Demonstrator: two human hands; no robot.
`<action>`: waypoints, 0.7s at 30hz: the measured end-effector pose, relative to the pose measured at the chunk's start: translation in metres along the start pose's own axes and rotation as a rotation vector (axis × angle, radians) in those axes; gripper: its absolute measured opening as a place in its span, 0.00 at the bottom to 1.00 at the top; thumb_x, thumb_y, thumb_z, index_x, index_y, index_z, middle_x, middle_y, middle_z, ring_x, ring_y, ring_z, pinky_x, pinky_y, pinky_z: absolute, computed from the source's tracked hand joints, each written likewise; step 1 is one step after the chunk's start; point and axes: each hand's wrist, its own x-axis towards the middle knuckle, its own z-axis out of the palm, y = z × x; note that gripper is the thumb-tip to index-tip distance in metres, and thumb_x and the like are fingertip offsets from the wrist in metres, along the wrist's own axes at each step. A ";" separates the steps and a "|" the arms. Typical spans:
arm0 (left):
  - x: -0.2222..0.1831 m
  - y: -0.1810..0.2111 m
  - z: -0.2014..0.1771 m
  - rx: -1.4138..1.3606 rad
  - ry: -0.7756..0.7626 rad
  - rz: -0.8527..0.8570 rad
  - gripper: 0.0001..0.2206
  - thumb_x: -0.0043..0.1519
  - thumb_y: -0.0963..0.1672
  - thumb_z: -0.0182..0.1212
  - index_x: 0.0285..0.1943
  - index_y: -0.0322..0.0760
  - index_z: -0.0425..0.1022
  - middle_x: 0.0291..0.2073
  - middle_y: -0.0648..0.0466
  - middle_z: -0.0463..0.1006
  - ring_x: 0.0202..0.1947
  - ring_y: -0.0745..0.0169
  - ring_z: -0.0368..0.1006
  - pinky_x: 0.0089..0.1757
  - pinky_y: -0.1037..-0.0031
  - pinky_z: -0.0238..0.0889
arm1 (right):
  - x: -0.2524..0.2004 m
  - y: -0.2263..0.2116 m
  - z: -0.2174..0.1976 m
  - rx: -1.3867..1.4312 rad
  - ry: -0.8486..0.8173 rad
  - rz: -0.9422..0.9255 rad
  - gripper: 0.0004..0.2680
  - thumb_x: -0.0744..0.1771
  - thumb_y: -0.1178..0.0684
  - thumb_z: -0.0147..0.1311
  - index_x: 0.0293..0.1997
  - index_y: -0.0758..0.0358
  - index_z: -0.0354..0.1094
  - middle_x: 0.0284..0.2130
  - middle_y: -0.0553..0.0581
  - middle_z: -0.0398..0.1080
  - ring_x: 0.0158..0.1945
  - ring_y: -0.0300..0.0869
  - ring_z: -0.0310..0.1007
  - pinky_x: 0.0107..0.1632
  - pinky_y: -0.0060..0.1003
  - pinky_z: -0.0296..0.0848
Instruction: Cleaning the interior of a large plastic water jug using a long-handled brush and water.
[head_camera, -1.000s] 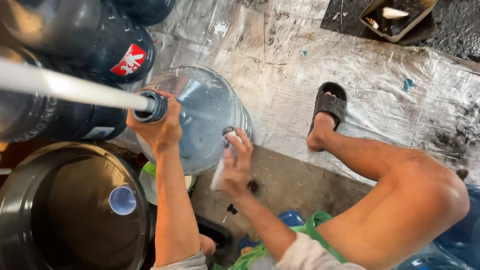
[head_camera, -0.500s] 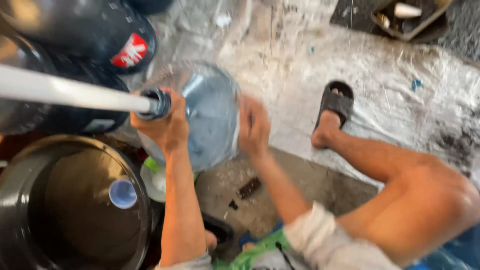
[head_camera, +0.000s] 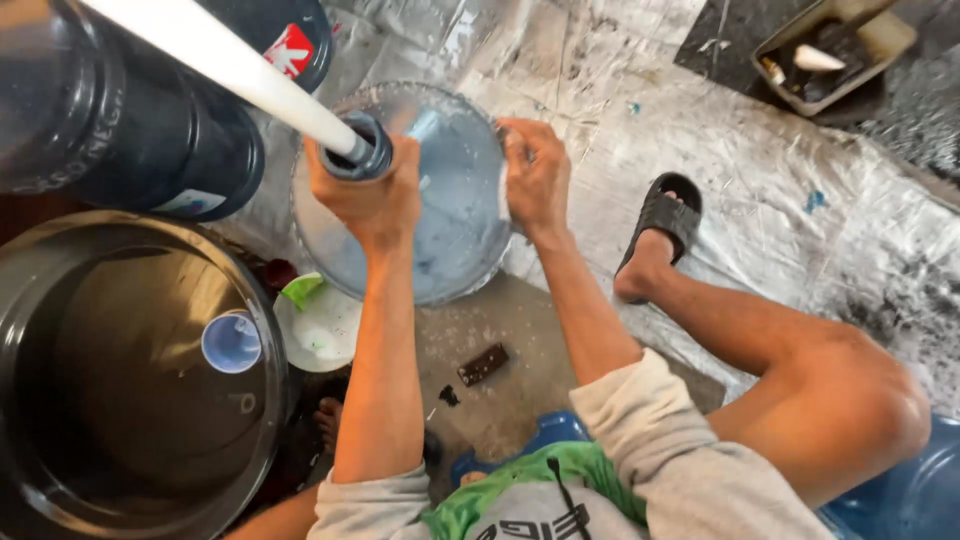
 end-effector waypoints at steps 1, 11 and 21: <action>0.001 -0.003 -0.003 -0.008 0.020 0.007 0.09 0.40 0.37 0.57 0.24 0.35 0.60 0.17 0.54 0.58 0.19 0.67 0.58 0.27 0.68 0.59 | -0.018 -0.023 -0.006 0.004 0.000 -0.023 0.05 0.65 0.57 0.49 0.37 0.56 0.74 0.34 0.54 0.73 0.41 0.48 0.73 0.49 0.40 0.66; -0.004 -0.002 -0.003 -0.035 0.007 -0.077 0.10 0.40 0.37 0.57 0.29 0.32 0.63 0.18 0.53 0.59 0.21 0.67 0.58 0.28 0.72 0.60 | -0.098 -0.025 0.002 -0.077 0.253 -0.156 0.08 0.65 0.61 0.50 0.48 0.66 0.71 0.43 0.61 0.67 0.49 0.54 0.67 0.55 0.46 0.62; -0.010 -0.001 -0.010 -0.033 -0.058 -0.182 0.13 0.42 0.39 0.60 0.34 0.32 0.64 0.19 0.52 0.62 0.20 0.61 0.66 0.30 0.69 0.64 | -0.172 -0.025 0.003 -0.144 0.197 -0.369 0.06 0.64 0.59 0.52 0.41 0.60 0.75 0.44 0.60 0.66 0.49 0.53 0.65 0.57 0.49 0.61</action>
